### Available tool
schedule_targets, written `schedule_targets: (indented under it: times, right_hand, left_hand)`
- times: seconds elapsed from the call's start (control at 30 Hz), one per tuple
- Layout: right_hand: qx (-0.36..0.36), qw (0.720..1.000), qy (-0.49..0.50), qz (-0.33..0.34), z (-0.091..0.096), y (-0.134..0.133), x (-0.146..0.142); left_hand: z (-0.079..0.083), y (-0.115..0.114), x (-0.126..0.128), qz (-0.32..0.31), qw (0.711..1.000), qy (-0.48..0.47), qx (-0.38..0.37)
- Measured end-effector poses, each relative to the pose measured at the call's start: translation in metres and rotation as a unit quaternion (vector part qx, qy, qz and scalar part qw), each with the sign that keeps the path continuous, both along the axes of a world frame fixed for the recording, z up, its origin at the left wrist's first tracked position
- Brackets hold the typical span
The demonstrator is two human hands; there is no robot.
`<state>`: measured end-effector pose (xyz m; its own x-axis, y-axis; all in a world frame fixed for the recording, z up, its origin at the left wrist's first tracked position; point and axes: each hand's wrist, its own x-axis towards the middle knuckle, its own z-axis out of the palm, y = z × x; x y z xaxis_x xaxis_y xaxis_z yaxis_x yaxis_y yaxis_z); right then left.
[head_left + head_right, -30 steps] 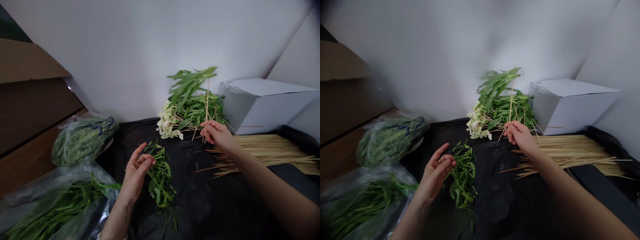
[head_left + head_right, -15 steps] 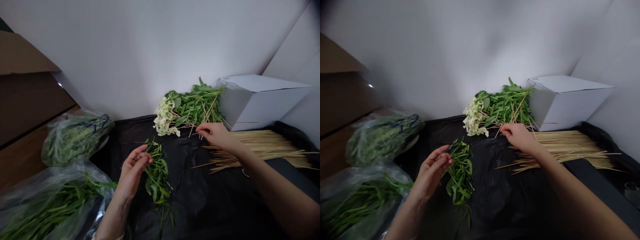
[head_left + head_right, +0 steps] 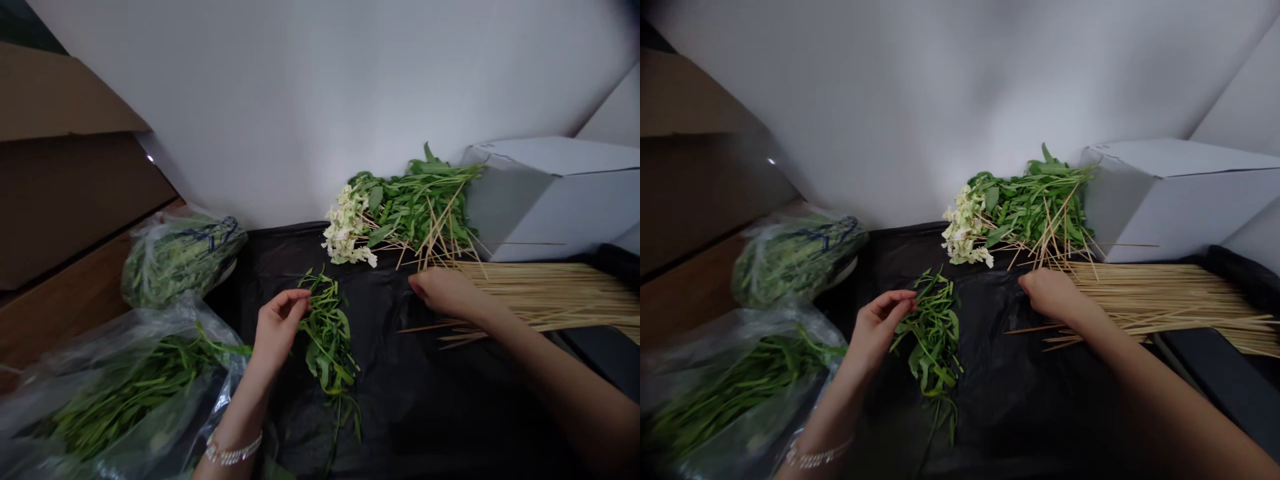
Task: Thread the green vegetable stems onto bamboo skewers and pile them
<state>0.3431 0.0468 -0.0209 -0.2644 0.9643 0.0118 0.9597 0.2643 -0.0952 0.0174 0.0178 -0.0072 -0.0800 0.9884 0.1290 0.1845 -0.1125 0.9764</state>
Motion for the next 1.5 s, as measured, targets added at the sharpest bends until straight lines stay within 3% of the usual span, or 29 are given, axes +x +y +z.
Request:
schedule_targets:
  times: [0.13, 0.23, 0.37, 0.47, 0.57, 0.73, 0.83, 0.97, 1.1, 1.37, 1.5]
  right_hand:
    - [0.01, 0.998, 0.003, 0.054, 0.01, -0.007, -0.018]
    - [0.045, 0.99, 0.083, 0.106, 0.024, -0.019, -0.036]
    - [0.132, 0.951, 0.236, 0.148, 0.05, -0.047, -0.056]
    - [0.2, 0.908, 0.339, 0.144, 0.067, -0.07, -0.064]
    - [0.265, 0.862, 0.412, 0.13, 0.077, -0.088, -0.069]
    - [0.292, 0.8, 0.512, 0.116, 0.075, -0.086, -0.073]
    - [0.272, 0.811, 0.508, 0.107, 0.065, -0.07, -0.069]
    - [0.279, 0.864, 0.407, 0.101, 0.047, -0.047, -0.059]
    - [0.285, 0.899, 0.304, 0.134, 0.037, -0.035, -0.057]
    - [0.346, 0.853, 0.313, 0.233, 0.054, -0.067, -0.076]
    - [0.362, 0.852, 0.278, 0.258, 0.053, -0.069, -0.079]
  left_hand:
    - [-0.007, 0.002, -0.004, -0.02, 0.986, 0.149, 0.065]
    - [-0.01, -0.001, -0.001, -0.093, 0.947, 0.276, 0.136]
    - [-0.014, -0.005, 0.004, -0.17, 0.882, 0.41, 0.156]
    - [-0.014, -0.005, 0.0, -0.172, 0.856, 0.465, 0.148]
    - [-0.008, -0.004, -0.005, -0.161, 0.849, 0.485, 0.137]
    - [-0.001, -0.011, 0.008, -0.115, 0.873, 0.449, 0.152]
    - [-0.009, -0.015, 0.019, -0.135, 0.865, 0.461, 0.146]
    - [-0.019, -0.014, 0.019, -0.138, 0.848, 0.501, 0.105]
    - [-0.017, -0.012, 0.014, -0.149, 0.845, 0.512, 0.049]
    - [-0.012, -0.02, 0.027, -0.12, 0.862, 0.493, 0.007]
    - [-0.015, -0.018, 0.025, -0.123, 0.869, 0.479, -0.005]
